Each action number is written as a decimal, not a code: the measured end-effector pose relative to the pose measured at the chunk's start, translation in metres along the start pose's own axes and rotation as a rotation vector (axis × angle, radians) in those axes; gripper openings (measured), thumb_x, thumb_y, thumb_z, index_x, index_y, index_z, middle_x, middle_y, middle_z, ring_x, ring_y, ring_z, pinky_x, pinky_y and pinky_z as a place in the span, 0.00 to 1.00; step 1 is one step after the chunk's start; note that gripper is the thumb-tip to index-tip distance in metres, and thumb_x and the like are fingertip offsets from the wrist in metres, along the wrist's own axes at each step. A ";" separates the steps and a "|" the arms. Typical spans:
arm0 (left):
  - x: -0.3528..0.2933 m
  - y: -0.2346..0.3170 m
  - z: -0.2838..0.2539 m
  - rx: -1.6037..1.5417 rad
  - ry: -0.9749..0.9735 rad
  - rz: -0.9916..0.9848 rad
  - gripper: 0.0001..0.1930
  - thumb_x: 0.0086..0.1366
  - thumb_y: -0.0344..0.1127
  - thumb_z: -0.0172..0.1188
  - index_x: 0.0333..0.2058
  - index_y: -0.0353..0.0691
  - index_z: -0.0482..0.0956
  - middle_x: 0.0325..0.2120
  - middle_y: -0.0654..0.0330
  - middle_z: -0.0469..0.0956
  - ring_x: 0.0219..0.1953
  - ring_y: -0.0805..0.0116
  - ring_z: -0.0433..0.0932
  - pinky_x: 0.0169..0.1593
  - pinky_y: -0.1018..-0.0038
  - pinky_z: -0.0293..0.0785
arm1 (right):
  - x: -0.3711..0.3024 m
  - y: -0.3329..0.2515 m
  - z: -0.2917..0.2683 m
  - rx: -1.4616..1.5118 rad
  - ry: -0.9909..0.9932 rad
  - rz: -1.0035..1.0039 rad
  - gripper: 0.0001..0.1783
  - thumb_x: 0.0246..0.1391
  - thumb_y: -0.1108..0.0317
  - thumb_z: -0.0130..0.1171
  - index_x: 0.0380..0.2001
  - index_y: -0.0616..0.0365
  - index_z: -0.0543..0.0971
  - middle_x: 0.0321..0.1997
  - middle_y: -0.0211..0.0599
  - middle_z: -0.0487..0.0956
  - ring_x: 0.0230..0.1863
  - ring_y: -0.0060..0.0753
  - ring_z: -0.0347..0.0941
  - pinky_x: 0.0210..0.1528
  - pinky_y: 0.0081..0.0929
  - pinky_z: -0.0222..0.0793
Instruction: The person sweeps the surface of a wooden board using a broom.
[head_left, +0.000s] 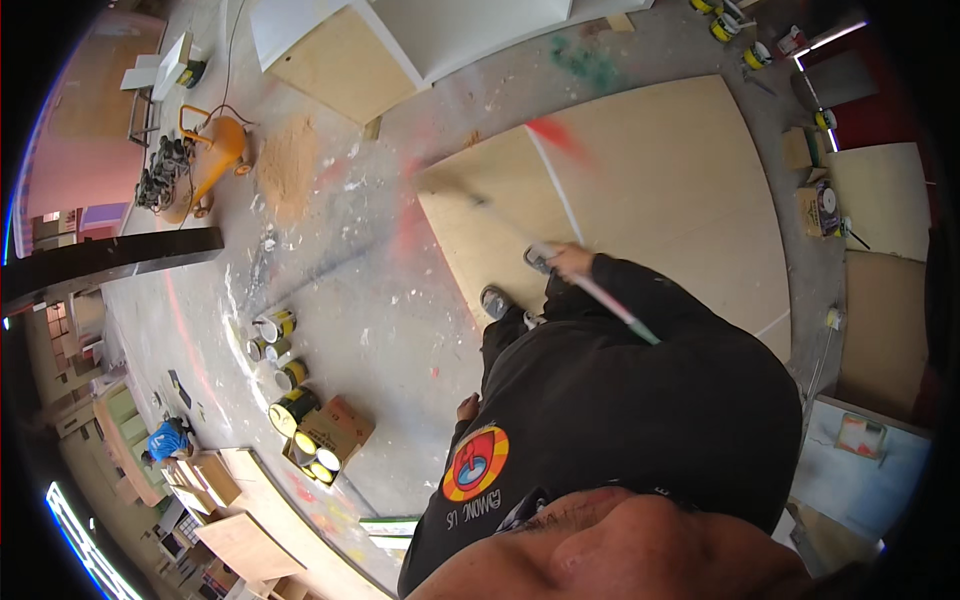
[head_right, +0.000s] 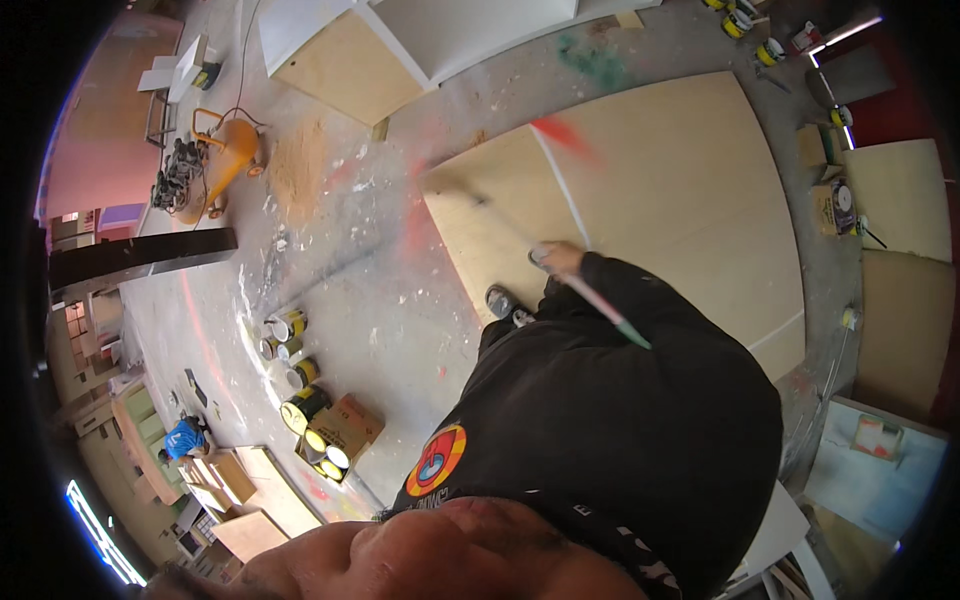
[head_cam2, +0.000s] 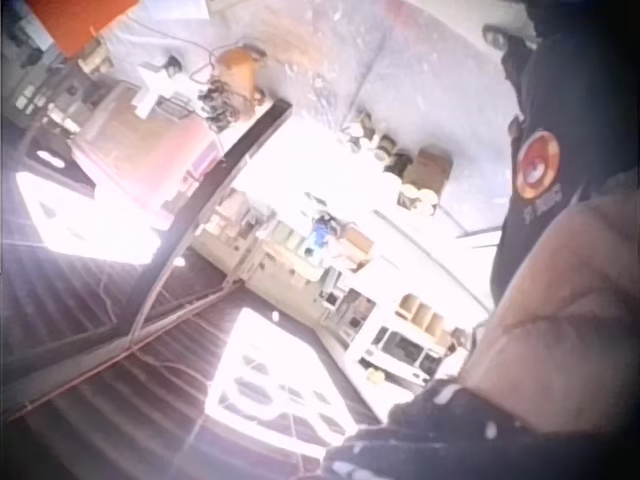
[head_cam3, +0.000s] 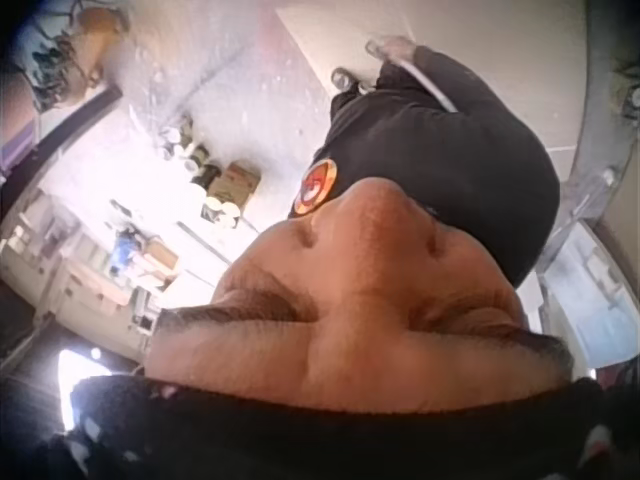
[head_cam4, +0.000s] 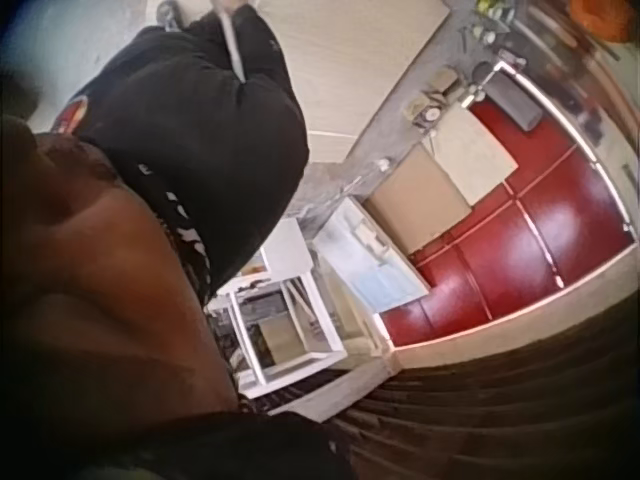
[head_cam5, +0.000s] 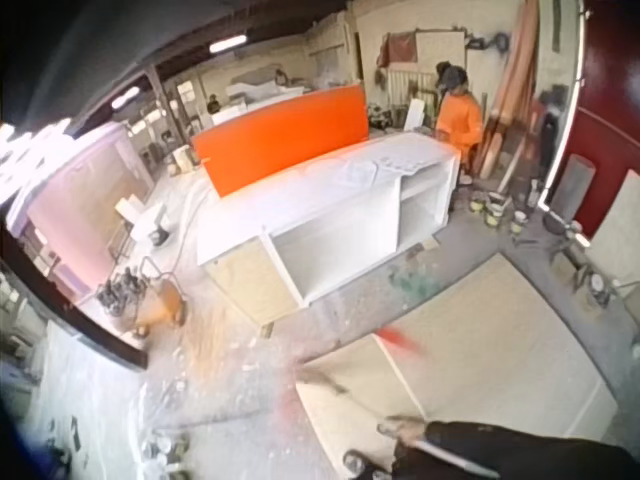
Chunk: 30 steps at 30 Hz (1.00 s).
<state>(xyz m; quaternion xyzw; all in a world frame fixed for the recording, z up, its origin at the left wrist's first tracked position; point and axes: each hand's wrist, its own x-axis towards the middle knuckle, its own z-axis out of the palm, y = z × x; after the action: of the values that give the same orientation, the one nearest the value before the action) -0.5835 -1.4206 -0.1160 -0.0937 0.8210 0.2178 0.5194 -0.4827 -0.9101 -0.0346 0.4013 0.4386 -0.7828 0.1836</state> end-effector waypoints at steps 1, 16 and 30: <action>-0.007 -0.008 -0.006 -0.139 0.002 -0.038 0.17 0.55 0.46 0.50 0.36 0.39 0.73 0.24 0.59 0.76 0.24 0.71 0.74 0.25 0.77 0.66 | -0.018 -0.006 -0.004 -0.079 0.135 0.050 0.07 0.47 0.64 0.52 0.32 0.47 0.70 0.11 0.31 0.63 0.09 0.23 0.60 0.07 0.27 0.58; 0.036 0.226 -0.087 -0.416 -0.079 0.156 0.15 0.56 0.41 0.51 0.40 0.41 0.67 0.27 0.62 0.73 0.27 0.70 0.73 0.28 0.75 0.66 | -0.176 0.001 -0.040 0.239 0.517 -0.248 0.28 0.51 0.70 0.45 0.56 0.54 0.54 0.20 0.31 0.66 0.12 0.21 0.60 0.10 0.21 0.60; -0.016 0.358 -0.023 -0.015 -0.085 0.356 0.18 0.57 0.42 0.52 0.41 0.37 0.68 0.28 0.58 0.74 0.28 0.69 0.75 0.26 0.76 0.67 | -0.117 0.140 -0.244 -0.909 0.820 -0.401 0.07 0.45 0.67 0.50 0.25 0.60 0.71 0.20 0.38 0.72 0.16 0.33 0.70 0.17 0.30 0.67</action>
<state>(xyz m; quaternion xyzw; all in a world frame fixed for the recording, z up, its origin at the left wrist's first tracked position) -0.7313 -1.1141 -0.0004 0.0585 0.8003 0.3161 0.5062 -0.2070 -0.7906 -0.0893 0.4603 0.8277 -0.3209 0.0028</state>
